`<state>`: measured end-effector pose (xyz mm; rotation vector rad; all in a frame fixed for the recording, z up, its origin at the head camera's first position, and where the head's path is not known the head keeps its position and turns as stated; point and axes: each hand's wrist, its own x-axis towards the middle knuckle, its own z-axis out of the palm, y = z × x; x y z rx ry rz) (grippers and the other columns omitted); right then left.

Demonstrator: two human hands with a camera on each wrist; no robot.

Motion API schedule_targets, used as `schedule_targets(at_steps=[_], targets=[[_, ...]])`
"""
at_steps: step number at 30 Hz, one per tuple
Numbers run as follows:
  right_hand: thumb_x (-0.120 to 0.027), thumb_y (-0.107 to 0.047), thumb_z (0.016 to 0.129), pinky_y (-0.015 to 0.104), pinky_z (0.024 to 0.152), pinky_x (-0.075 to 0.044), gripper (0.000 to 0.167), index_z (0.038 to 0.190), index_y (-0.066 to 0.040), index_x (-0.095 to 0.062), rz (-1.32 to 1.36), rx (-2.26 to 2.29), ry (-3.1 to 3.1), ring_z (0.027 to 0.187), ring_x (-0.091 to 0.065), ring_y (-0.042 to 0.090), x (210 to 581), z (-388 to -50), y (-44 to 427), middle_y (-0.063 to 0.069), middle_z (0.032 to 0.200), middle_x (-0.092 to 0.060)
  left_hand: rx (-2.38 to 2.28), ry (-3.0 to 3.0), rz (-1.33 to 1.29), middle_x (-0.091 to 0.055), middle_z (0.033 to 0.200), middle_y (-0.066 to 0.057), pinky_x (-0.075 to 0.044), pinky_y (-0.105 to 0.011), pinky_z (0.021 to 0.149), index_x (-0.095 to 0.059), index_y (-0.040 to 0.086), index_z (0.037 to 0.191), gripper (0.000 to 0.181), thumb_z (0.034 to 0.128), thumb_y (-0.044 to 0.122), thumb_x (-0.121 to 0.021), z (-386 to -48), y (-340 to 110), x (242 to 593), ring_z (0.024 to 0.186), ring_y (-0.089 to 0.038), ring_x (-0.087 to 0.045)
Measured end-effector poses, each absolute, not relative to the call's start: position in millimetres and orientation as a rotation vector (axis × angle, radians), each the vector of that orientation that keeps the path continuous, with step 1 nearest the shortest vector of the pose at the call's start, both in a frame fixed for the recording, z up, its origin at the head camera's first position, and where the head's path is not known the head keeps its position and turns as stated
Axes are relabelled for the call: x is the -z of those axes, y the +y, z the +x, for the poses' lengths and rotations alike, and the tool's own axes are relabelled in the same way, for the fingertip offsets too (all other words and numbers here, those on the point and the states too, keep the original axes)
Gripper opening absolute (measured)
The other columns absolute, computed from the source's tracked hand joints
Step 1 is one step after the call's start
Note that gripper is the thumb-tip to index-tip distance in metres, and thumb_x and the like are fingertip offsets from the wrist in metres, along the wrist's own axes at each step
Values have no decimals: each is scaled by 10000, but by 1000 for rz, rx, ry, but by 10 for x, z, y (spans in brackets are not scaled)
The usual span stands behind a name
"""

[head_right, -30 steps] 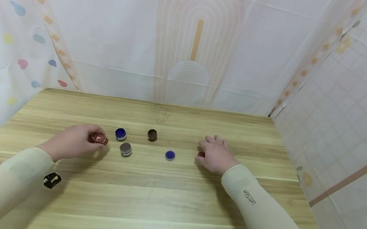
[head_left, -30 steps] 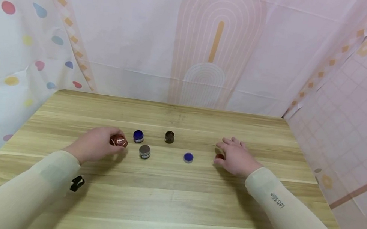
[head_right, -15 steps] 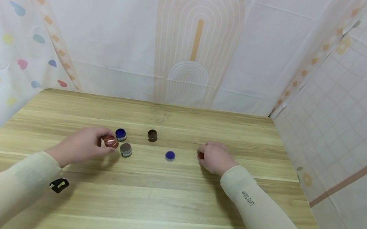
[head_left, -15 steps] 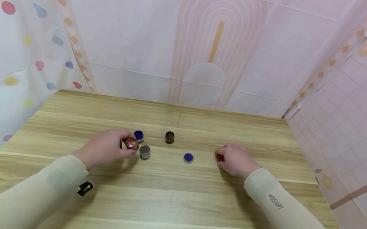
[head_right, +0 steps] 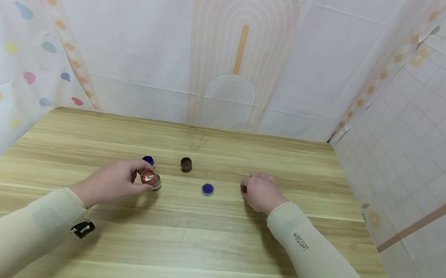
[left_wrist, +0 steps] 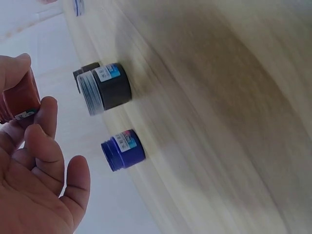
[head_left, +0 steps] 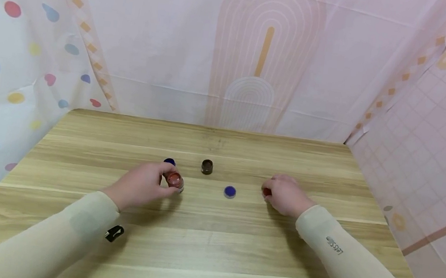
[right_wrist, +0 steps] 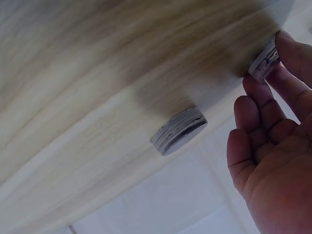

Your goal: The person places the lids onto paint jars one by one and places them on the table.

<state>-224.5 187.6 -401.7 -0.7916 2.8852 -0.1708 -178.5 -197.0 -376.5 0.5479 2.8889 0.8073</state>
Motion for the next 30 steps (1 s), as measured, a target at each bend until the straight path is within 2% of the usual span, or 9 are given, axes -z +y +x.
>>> schedule_targets(at_steps=[6, 11, 16, 23, 26, 30], targets=[[-715, -136, 980, 420, 891, -469, 43, 1021, -122, -719, -813, 175, 2916, 844, -491, 170, 4012, -2231, 1854, -21, 867, -605, -841, 2874, 550, -714, 969, 30, -456, -294, 675, -724, 166, 1101, 221, 919, 260, -804, -1772, -1920, 3782, 708, -119, -538], [-666, -183, 1028, 369, 826, -512, 156, 1128, -83, -731, -845, 184, 2950, 861, -523, 166, 3977, -2201, 1799, 4, 928, -626, -856, 2879, 569, -713, 983, 39, -445, -289, 673, -722, 178, 1105, 225, 919, 271, -807, -1776, -1888, 3812, 725, -122, -525], [-658, -187, 1035, 376, 854, -566, 243, 1213, -34, -718, -853, 260, 2939, 942, -602, 186, 3902, -2150, 1714, 61, 1047, -665, -867, 2877, 557, -710, 985, 42, -453, -298, 691, -724, 194, 1115, 235, 917, 279, -815, -1774, -1844, 3827, 755, -137, -534], [-637, -193, 1053, 383, 910, -571, 356, 1343, 13, -650, -803, 376, 2895, 1051, -632, 214, 3837, -2104, 1593, 113, 1173, -667, -895, 2863, 566, -732, 976, 76, -531, -346, 822, -726, 192, 1138, 245, 925, 277, -812, -1770, -1768, 3847, 904, -116, -664], [-642, -179, 1046, 383, 926, -567, 340, 1324, 18, -642, -812, 423, 2886, 1078, -635, 221, 3816, -2097, 1541, 116, 1184, -670, -919, 2847, 549, -738, 986, 81, -552, -360, 858, -726, 190, 1154, 257, 929, 279, -810, -1773, -1742, 3861, 924, -98, -680], [-659, -136, 1028, 345, 907, -567, 235, 1230, -16, -673, -857, 483, 2876, 1039, -628, 188, 3767, -2064, 1455, 73, 1128, -660, -952, 2824, 541, -742, 1021, 70, -565, -371, 890, -725, 173, 1166, 267, 933, 272, -808, -1770, -1713, 3881, 950, -94, -687]])
